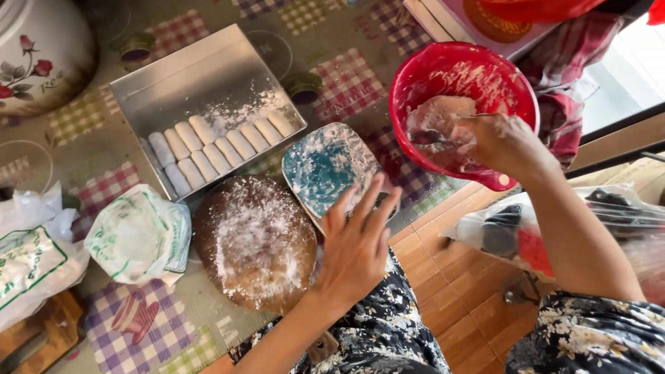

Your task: The person scoops dough from a red bowl onto a digital scale, then rolls the dough into cylindrical shapes on a floured wooden board. The finished rolls are placed into a metal tray.

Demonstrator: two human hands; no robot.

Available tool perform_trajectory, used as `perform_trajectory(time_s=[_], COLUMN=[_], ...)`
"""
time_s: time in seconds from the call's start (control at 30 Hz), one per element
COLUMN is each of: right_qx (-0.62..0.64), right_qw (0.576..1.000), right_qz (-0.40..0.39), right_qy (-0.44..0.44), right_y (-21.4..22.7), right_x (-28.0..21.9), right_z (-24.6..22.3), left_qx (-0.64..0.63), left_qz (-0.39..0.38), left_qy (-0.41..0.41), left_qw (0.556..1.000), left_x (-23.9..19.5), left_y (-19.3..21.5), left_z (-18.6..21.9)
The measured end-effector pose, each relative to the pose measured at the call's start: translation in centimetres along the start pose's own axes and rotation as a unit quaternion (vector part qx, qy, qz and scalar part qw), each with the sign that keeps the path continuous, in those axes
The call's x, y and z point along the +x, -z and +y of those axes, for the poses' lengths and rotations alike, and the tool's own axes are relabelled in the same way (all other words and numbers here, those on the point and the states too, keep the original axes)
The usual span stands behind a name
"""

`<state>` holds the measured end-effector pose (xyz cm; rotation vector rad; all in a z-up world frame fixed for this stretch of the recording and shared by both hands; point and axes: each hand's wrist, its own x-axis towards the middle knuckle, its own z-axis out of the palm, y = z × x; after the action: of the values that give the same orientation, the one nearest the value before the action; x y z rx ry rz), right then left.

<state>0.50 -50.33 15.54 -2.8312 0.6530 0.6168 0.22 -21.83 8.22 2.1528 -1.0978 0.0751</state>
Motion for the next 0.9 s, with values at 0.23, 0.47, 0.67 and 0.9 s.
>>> perform_trajectory(time_s=[0.23,0.47,0.67,0.9], right_qx=[-0.047,-0.287,-0.287,-0.254], right_qw=[0.989,0.901,0.923,0.941], right_qz=[0.124,0.31,0.238,0.179], right_qy=[0.061,0.098,0.095,0.135], right_y=[-2.4,-4.8,-3.7,-2.0], right_x=[4.8,9.7,7.7,3.4], right_z=[7.9,9.7,5.8,2.7], left_qx=[-0.016,0.009,-0.025,-0.031], left_qz=[-0.067,-0.067,-0.093,-0.079], left_qy=[-0.021,-0.019,-0.008,-0.007], left_qw=[0.997,0.998,0.995,0.996], left_x=[4.3,4.3,4.3,4.1], left_y=[-4.6,-5.5,-5.6,-5.7], left_z=[1.3,1.5,1.4,1.5])
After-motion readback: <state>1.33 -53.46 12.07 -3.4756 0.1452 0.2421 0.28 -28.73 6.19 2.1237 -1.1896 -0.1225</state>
